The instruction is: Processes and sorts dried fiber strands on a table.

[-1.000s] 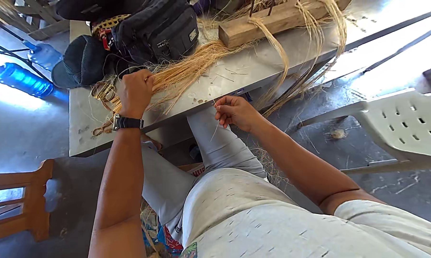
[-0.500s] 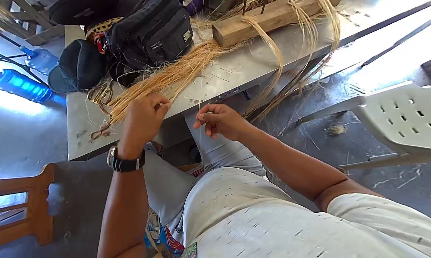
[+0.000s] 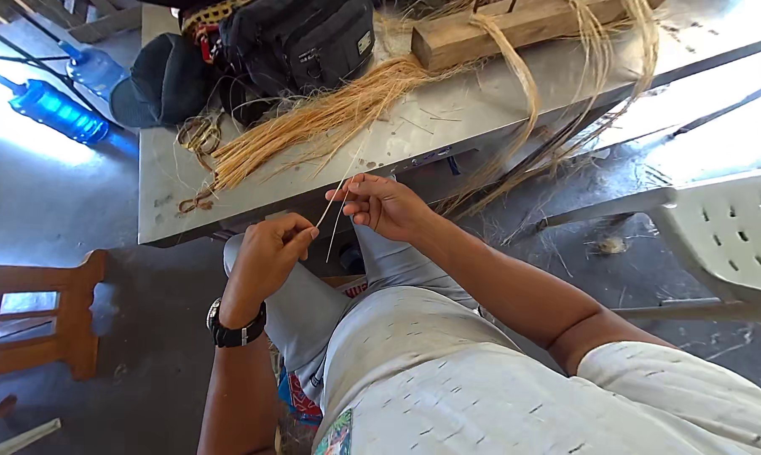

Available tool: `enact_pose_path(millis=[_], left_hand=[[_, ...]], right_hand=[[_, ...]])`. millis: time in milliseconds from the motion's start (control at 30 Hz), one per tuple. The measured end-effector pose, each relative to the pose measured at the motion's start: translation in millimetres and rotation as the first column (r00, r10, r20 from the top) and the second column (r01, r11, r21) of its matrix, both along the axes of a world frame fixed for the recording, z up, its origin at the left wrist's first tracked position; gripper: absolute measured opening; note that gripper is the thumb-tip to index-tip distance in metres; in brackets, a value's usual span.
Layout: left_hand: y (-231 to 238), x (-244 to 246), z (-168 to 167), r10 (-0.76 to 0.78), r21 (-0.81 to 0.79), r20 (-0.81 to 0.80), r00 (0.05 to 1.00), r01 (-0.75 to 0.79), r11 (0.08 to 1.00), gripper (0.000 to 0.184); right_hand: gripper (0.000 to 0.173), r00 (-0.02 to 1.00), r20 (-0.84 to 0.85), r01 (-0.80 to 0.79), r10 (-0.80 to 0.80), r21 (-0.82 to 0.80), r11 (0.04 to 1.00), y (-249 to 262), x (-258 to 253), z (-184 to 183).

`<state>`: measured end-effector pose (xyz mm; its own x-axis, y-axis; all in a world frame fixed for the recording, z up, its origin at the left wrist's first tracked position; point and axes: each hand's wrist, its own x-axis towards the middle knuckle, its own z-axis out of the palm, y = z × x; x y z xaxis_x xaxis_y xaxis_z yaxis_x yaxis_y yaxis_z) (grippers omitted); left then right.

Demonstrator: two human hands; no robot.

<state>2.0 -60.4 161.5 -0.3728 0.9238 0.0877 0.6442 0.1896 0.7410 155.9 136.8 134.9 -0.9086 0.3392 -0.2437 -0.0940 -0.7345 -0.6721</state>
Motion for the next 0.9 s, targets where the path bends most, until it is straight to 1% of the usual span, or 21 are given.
enact_pose_path(millis=[100,200,400,467,533,600,667,700,767,800,900], left_hand=[[-15.7,-5.4,-6.9,-0.001,0.014,0.036,0.999,0.000,1.000,0.013],[-32.6,-11.8,-9.4,0.013,0.022,0.064,0.998,-0.014,1.000,0.013],[-63.8,-15.8,-11.1,0.021,0.045,0.105,0.994,-0.026,0.999,0.015],[-74.9,-18.6,-9.3,0.089,0.067,0.102,0.991,-0.096,0.993,0.015],[-86.1,-23.6,-6.5,0.214,0.114,0.085,0.973,-0.223,0.968,0.017],[-94.7,-29.6,-6.9,0.364,0.178,0.071,0.929,-0.371,0.912,0.023],[-95.6,-32.7,-9.4,0.452,0.246,0.102,0.886,-0.463,0.852,0.034],[-92.8,-31.9,-10.1,0.456,0.268,0.123,0.881,-0.472,0.840,0.036],[-81.6,-25.4,-10.2,0.402,0.259,0.130,0.906,-0.422,0.869,0.029],[-73.1,-21.0,-10.3,0.349,0.232,0.131,0.928,-0.371,0.899,0.025],[-38.9,-7.4,-14.8,0.187,0.145,0.147,0.971,-0.208,0.967,0.029]], right_hand=[[0.020,0.999,-0.051,0.000,-0.001,-0.027,1.000,-3.6,1.6,-2.4],[0.022,0.999,-0.040,0.000,0.000,0.001,1.000,-3.1,5.0,-7.1],[0.016,1.000,0.006,0.006,-0.006,-0.022,1.000,2.9,6.2,-18.0],[0.016,1.000,0.008,-0.001,0.001,-0.009,1.000,1.8,7.2,-18.7],[0.018,1.000,0.008,-0.006,0.006,0.006,1.000,2.3,8.6,-18.7],[0.019,1.000,0.015,-0.003,0.003,0.011,1.000,2.5,10.0,-18.2],[0.018,1.000,0.022,-0.006,0.006,0.016,1.000,2.8,10.8,-18.8],[0.018,1.000,0.025,-0.008,0.007,0.014,1.000,2.5,11.0,-19.2],[0.017,1.000,0.024,-0.018,0.017,0.013,1.000,0.5,11.2,-20.7],[0.016,0.999,0.025,-0.025,0.025,0.017,1.000,-1.7,11.4,-21.2],[0.014,0.998,0.066,-0.021,0.018,0.042,0.999,-12.9,13.0,-20.6]])
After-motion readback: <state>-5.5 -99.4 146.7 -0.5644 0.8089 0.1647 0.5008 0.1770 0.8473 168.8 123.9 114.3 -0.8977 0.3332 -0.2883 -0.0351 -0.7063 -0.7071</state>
